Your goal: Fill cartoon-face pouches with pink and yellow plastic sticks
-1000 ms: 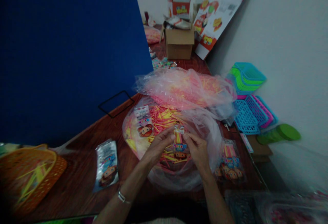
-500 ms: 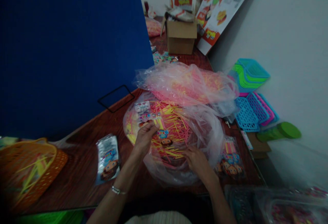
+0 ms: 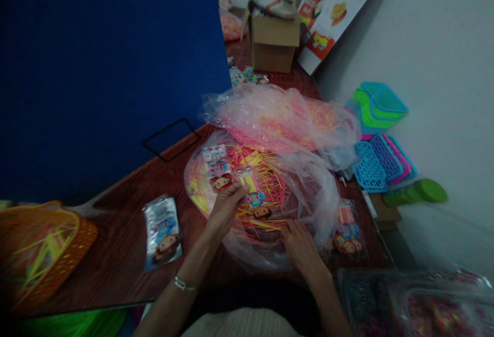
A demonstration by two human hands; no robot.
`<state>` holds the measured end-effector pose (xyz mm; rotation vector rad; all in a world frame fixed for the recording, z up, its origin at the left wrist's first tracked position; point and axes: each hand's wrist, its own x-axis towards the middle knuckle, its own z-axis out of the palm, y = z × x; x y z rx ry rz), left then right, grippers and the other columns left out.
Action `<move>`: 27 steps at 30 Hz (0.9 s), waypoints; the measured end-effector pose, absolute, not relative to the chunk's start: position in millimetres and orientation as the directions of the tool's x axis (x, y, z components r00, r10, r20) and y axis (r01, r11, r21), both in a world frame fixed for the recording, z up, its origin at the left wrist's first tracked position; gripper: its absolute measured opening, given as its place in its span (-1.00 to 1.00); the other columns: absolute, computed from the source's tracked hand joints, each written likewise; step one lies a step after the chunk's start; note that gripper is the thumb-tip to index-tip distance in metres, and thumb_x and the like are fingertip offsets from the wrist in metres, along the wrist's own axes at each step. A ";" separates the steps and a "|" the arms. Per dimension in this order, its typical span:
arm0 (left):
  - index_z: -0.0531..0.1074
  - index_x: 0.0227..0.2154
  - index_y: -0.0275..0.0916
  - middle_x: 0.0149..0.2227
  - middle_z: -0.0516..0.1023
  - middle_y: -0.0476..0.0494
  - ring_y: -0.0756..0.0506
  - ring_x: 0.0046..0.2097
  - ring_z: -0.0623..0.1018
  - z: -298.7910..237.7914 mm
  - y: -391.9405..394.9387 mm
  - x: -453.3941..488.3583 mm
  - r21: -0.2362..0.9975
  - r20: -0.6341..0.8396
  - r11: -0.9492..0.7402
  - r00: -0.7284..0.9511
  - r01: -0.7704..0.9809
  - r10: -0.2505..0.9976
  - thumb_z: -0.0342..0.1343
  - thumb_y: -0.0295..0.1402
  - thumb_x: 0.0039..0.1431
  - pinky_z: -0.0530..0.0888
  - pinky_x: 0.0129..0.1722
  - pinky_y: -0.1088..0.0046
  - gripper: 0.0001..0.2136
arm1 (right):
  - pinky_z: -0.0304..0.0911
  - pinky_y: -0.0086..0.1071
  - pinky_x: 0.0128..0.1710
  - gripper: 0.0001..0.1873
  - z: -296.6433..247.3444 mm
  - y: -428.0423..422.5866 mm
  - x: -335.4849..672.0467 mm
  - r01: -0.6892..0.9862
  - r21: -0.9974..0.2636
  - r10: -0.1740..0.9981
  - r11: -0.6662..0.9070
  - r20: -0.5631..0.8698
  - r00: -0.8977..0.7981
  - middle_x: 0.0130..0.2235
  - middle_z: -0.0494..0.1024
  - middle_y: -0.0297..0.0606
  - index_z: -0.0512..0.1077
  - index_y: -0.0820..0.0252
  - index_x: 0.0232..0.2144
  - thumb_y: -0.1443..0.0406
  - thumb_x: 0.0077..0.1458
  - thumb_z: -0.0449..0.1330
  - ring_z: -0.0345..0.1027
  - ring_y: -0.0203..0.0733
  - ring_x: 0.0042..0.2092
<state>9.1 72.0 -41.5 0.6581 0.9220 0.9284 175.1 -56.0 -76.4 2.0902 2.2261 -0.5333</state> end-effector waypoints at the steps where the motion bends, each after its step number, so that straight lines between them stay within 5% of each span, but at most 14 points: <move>1: 0.52 -0.44 -0.28 -0.48 0.57 -0.05 0.00 -0.49 0.51 -40.8 70.7 8.9 0.794 -0.375 0.471 0.301 -0.385 0.877 0.29 -0.23 -0.17 0.43 -0.43 0.52 -0.76 | 0.21 -0.26 -0.11 -0.79 -76.9 -56.9 174.9 0.975 -0.221 0.962 0.024 -0.261 -0.083 -0.19 0.46 -0.12 0.42 0.21 -0.28 0.46 0.07 0.02 0.34 -0.07 -0.13; 8: 0.54 -0.44 -0.25 -0.50 0.56 0.00 0.04 -0.50 0.49 -40.9 79.1 -2.7 0.778 -0.384 0.442 0.217 -0.446 0.897 0.32 -0.30 -0.21 0.43 -0.43 0.55 -0.79 | 0.25 -0.35 -0.21 -0.70 -76.0 -58.2 174.6 0.972 -0.219 0.961 -0.081 -0.277 0.018 -0.22 0.50 -0.14 0.39 0.19 -0.20 0.45 0.15 -0.09 0.42 -0.14 -0.20; 13: 0.53 -0.54 -0.26 -0.48 0.53 0.04 0.07 -0.47 0.47 -35.3 84.1 -10.2 0.810 -0.360 0.381 0.136 -0.446 0.923 0.33 -0.33 -0.25 0.42 -0.39 0.60 -0.83 | 0.27 -0.37 -0.29 -0.76 -78.9 -37.7 174.7 0.929 -0.284 0.969 -0.238 -0.130 0.209 -0.22 0.53 -0.12 0.36 0.21 -0.23 0.33 0.20 -0.09 0.45 -0.15 -0.25; 20: 0.55 -0.48 -0.26 -0.51 0.54 -0.01 0.03 -0.48 0.47 -39.9 79.0 -8.8 0.839 -0.363 0.411 0.195 -0.358 0.911 0.32 -0.27 -0.23 0.42 -0.38 0.53 -0.78 | 0.28 -0.32 -0.24 -0.79 -83.5 -12.7 180.3 0.914 -0.351 0.979 -0.204 -0.060 0.195 -0.31 0.53 -0.15 0.38 0.20 -0.35 0.38 0.14 -0.06 0.42 -0.15 -0.26; 24: 0.56 -0.50 -0.27 -0.54 0.54 -0.02 0.03 -0.48 0.46 -38.3 78.6 -9.1 0.840 -0.383 0.445 0.243 -0.309 0.891 0.34 -0.25 -0.26 0.41 -0.37 0.53 -0.77 | 0.27 -0.23 -0.20 -0.79 -67.1 -18.7 197.3 0.855 -0.487 0.940 -0.177 0.172 0.293 -0.33 0.49 -0.14 0.39 0.19 -0.36 0.31 0.12 -0.04 0.36 -0.10 -0.25; 27: 0.57 -0.47 -0.28 -0.54 0.55 -0.04 0.01 -0.47 0.47 -33.9 77.2 -6.0 0.855 -0.372 0.464 0.347 -0.233 0.861 0.31 -0.23 -0.21 0.40 -0.36 0.52 -0.76 | 0.28 -0.31 -0.32 -0.78 -36.2 -18.0 207.0 0.723 -0.671 0.894 -0.161 0.211 0.395 -0.33 0.47 -0.20 0.39 0.19 -0.34 0.20 0.12 0.00 0.36 -0.15 -0.30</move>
